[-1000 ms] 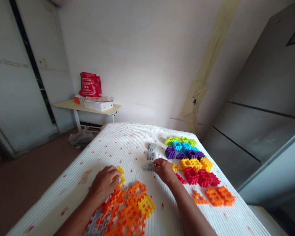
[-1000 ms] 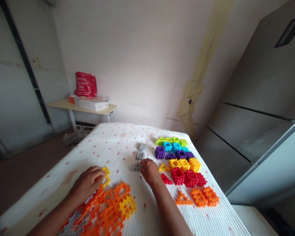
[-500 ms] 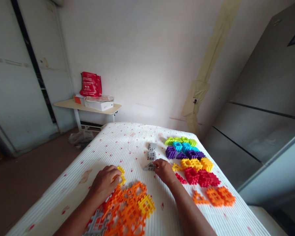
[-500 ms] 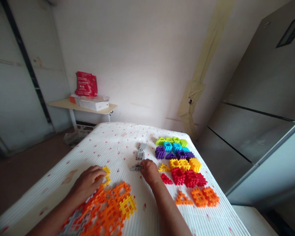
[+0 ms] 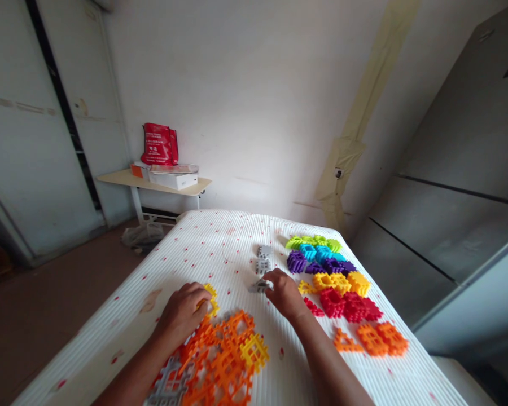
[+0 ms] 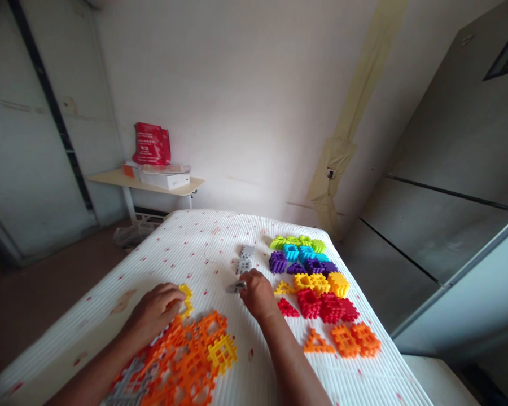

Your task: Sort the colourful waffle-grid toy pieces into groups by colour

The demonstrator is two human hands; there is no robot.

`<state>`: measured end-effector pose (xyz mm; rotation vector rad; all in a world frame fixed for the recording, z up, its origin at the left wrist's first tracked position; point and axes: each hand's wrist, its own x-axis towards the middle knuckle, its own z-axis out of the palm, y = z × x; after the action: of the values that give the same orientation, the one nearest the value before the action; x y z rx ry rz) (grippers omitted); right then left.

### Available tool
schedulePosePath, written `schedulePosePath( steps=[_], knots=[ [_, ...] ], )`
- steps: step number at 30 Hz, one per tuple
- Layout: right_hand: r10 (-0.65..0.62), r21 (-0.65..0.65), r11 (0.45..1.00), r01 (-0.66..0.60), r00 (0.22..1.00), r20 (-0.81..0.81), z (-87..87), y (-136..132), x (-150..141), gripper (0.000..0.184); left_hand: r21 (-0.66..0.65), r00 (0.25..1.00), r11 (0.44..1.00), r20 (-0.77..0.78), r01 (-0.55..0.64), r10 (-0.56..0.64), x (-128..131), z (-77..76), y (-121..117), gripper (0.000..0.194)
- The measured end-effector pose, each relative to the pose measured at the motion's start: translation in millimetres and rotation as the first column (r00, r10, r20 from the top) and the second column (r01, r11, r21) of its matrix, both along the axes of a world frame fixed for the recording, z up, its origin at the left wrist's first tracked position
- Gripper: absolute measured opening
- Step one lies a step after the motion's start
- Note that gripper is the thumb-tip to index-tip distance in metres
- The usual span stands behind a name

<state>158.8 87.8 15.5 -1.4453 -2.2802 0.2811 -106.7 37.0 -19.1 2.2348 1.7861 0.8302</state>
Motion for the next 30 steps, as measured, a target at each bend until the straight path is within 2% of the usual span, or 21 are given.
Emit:
schedulePosePath(
  steps=[2,4,6,8,10,14,18,20,22,24,30],
  knots=[
    [0.109,-0.023,0.994,-0.111,0.992,-0.065,5.5,-8,-9,0.03,0.005,1.0,1.0,0.005,-0.003,0.003,-1,-1.4,1,0.021],
    [0.247,-0.086,0.962,-0.257,0.963,-0.11,7.9,-17,-20,0.027,0.005,1.0,1.0,0.009,0.001,-0.001,-1,-2.5,2,0.02],
    [0.354,-0.129,0.922,-0.365,0.929,-0.105,7.3,-24,-31,0.029,0.003,1.0,1.0,0.013,0.008,-0.008,-1,-2.7,2,0.02],
    [0.413,-0.146,0.898,-0.415,0.91,-0.045,5.5,-28,-39,0.032,-0.003,1.0,1.0,0.019,0.01,-0.01,-1,-2.0,2,0.02],
    [0.438,-0.191,0.885,-0.424,0.899,0.032,4.6,-30,-42,0.031,-0.01,1.0,1.0,0.025,0.005,-0.004,0,-0.5,1,0.02],
    [0.404,-0.311,0.884,-0.35,0.906,0.128,7.1,-31,-40,0.028,-0.022,0.999,1.0,0.033,-0.004,0.005,1,2.9,-1,0.02],
    [0.361,-0.235,0.916,-0.326,0.924,0.125,5.2,-34,-45,0.03,-0.02,1.0,1.0,0.03,0.0,0.001,0,2.7,-1,0.021],
    [0.414,-0.172,0.902,-0.396,0.907,0.081,1.0,-34,-51,0.032,-0.016,1.0,1.0,0.027,0.001,-0.001,0,1.2,0,0.02],
    [0.494,-0.14,0.864,-0.483,0.868,0.052,-3.3,-34,-59,0.034,-0.009,1.0,1.0,0.024,0.001,-0.001,-1,-0.4,1,0.02],
    [0.528,-0.142,0.845,-0.516,0.847,0.063,-6.0,-34,-66,0.034,-0.002,1.0,1.0,0.022,0.003,-0.003,-1,-1.7,1,0.02],
    [0.492,-0.213,0.866,-0.452,0.847,0.202,-0.9,-31,-65,0.03,0.006,1.0,1.0,0.023,0.015,-0.016,-3,-3.6,2,0.019]
  ],
)
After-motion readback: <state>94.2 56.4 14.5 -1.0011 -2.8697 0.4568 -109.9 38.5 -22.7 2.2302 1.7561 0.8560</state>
